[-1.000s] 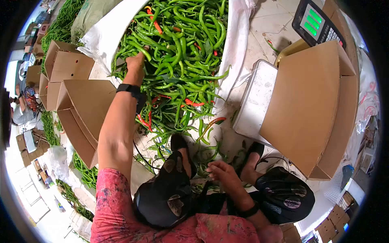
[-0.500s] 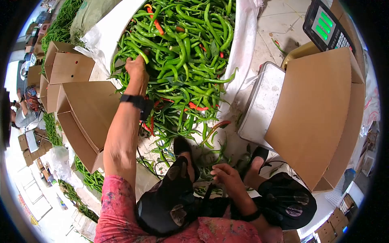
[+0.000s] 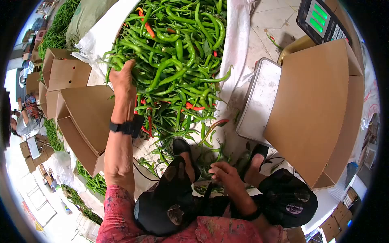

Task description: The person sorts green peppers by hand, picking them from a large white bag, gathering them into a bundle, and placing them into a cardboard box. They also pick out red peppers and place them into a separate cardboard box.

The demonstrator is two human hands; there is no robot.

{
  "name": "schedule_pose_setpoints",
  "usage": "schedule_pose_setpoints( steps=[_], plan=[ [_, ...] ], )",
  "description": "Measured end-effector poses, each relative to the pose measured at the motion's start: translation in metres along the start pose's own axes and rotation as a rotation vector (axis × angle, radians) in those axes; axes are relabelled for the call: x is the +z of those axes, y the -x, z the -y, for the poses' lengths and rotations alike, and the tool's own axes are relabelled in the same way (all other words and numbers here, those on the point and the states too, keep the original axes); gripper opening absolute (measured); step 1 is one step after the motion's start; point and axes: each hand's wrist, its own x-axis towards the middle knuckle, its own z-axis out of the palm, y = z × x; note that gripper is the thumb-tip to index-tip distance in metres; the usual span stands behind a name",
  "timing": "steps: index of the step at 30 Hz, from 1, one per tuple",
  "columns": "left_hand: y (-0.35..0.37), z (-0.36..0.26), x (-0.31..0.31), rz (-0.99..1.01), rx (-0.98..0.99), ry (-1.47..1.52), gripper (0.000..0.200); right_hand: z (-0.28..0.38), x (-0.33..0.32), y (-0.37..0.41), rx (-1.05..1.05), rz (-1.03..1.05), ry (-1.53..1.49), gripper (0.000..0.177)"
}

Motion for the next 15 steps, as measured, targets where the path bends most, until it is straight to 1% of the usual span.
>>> schedule_pose_setpoints(
  steps=[1,4,5,7,10,11,13,14,15],
  plan=[
    [0.014,-0.021,-0.003,0.045,0.009,0.006,0.027,0.002,0.002,0.000,0.002,0.005,0.003,0.029],
    [0.057,-0.080,-0.006,0.029,0.028,-0.062,0.030,0.006,0.005,0.006,-0.021,0.007,0.027,0.029],
    [0.070,-0.100,-0.008,0.073,0.068,-0.080,0.036,0.005,0.004,0.008,-0.026,0.012,0.023,0.029],
    [0.082,-0.126,-0.015,0.175,0.083,-0.057,0.042,0.002,0.004,0.007,-0.072,0.050,0.044,0.030],
    [0.077,-0.136,-0.025,0.315,-0.046,0.151,0.047,0.001,0.010,0.016,-0.127,0.091,0.062,0.031],
    [0.085,-0.146,-0.027,0.344,-0.004,0.189,0.047,0.001,0.009,0.018,-0.137,0.089,0.051,0.031],
    [0.089,-0.156,-0.034,0.444,-0.060,0.424,0.039,-0.001,0.010,0.024,-0.205,0.130,0.081,0.033],
    [0.087,-0.155,-0.040,0.481,-0.219,0.642,0.040,0.001,0.011,0.027,-0.232,0.166,0.070,0.033],
    [0.089,-0.154,-0.044,0.562,-0.316,0.797,0.047,0.004,0.012,0.031,-0.238,0.165,0.068,0.033]
  ],
)
